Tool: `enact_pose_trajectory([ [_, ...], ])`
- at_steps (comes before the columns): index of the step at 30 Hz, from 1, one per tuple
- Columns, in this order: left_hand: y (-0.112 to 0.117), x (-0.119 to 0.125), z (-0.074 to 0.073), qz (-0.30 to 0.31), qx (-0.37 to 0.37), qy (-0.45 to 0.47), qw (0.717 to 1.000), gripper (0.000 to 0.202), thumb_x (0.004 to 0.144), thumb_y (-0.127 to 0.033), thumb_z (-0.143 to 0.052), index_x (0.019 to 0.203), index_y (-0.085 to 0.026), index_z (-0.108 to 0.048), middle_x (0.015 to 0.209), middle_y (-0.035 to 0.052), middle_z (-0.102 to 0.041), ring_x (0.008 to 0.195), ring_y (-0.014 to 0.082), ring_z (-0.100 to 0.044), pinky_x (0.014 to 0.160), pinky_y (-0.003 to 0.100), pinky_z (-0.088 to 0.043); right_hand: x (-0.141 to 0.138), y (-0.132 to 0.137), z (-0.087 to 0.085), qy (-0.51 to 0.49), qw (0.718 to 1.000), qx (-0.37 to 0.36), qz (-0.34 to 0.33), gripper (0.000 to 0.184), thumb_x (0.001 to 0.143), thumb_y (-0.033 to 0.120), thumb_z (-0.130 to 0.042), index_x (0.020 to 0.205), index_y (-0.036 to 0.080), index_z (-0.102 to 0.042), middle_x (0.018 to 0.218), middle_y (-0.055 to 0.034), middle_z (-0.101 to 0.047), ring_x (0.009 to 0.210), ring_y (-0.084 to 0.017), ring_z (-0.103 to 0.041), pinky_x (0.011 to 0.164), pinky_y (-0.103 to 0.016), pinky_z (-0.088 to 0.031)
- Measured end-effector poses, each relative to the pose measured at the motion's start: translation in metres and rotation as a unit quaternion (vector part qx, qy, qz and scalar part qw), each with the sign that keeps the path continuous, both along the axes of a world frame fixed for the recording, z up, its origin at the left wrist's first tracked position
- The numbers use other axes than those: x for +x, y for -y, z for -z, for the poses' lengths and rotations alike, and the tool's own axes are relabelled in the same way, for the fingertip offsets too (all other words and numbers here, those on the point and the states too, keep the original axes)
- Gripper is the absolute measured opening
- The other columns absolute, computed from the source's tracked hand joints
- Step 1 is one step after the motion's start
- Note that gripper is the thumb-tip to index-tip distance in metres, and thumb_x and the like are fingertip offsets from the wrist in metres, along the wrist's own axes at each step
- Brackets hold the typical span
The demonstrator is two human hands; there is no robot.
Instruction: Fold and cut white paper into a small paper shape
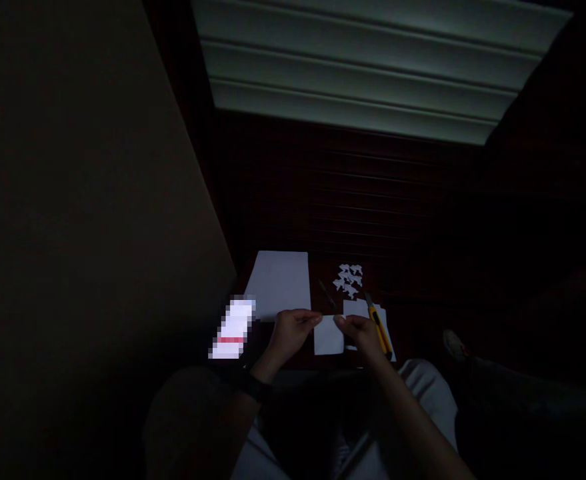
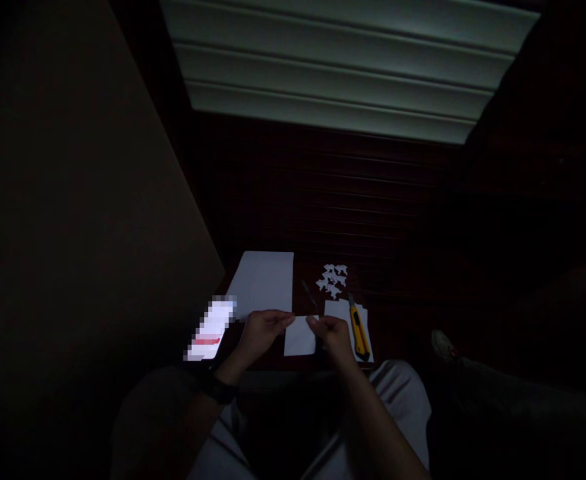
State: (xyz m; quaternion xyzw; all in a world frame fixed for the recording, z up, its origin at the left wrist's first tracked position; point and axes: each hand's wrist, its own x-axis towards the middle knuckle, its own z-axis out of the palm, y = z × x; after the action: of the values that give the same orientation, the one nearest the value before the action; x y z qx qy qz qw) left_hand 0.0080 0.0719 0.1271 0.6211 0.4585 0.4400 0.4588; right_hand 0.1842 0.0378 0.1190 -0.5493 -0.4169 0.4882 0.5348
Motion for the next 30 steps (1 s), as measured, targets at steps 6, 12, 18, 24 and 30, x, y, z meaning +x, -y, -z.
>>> enact_pose_trajectory([
  [6,0.0,-0.001,0.002,0.003,-0.022,0.011,1.0,0.023,0.07,-0.036,-0.063,0.081,-0.018,-0.07,0.079,0.0059,-0.071,0.071,0.0197,-0.065,0.062,0.026,-0.051,0.0,0.002,0.006,0.045,0.999,-0.004,-0.006,0.037,0.064,0.046,-0.065,0.05,0.015,-0.05,0.046,0.0045,-0.039,0.044,-0.007,-0.03,0.043,-0.021,-0.024],
  [12,0.0,0.001,0.001,0.007,-0.069,0.066,0.995,0.031,0.067,-0.037,-0.066,0.089,-0.015,-0.068,0.082,0.0077,-0.071,0.072,0.0195,-0.065,0.059,0.025,-0.051,0.002,0.002,0.008,0.06,0.998,-0.011,0.0,0.042,0.061,0.049,-0.065,0.045,0.015,-0.046,0.042,0.0056,-0.037,0.042,-0.006,-0.029,0.042,-0.021,-0.022],
  [18,0.007,0.004,0.014,0.035,-0.133,0.063,0.988,0.031,0.063,-0.041,-0.068,0.075,-0.011,-0.067,0.072,0.0096,-0.07,0.062,0.0193,-0.064,0.047,0.023,-0.048,0.004,0.002,-0.001,0.068,0.997,-0.02,0.036,0.04,0.062,0.049,-0.066,0.047,0.015,-0.051,0.043,0.0042,-0.042,0.042,-0.007,-0.033,0.041,-0.022,-0.025],
  [24,0.007,0.006,0.025,-0.009,-0.122,0.058,0.991,0.03,0.06,-0.043,-0.069,0.066,-0.013,-0.065,0.064,0.0072,-0.069,0.053,0.0168,-0.062,0.044,0.022,-0.045,0.003,0.004,0.003,0.019,0.999,-0.042,0.011,0.04,0.06,0.048,-0.068,0.046,0.016,-0.05,0.042,0.0035,-0.046,0.039,-0.007,-0.036,0.039,-0.021,-0.027],
  [30,0.007,0.004,0.025,-0.012,-0.125,0.073,0.989,0.03,0.058,-0.041,-0.071,0.068,-0.013,-0.067,0.065,0.0067,-0.069,0.055,0.0164,-0.062,0.048,0.022,-0.046,0.001,0.001,0.01,-0.071,0.993,-0.09,-0.017,0.035,0.058,0.048,-0.07,0.056,0.015,-0.059,0.056,-0.0027,-0.061,0.049,-0.015,-0.054,0.044,-0.025,-0.042],
])
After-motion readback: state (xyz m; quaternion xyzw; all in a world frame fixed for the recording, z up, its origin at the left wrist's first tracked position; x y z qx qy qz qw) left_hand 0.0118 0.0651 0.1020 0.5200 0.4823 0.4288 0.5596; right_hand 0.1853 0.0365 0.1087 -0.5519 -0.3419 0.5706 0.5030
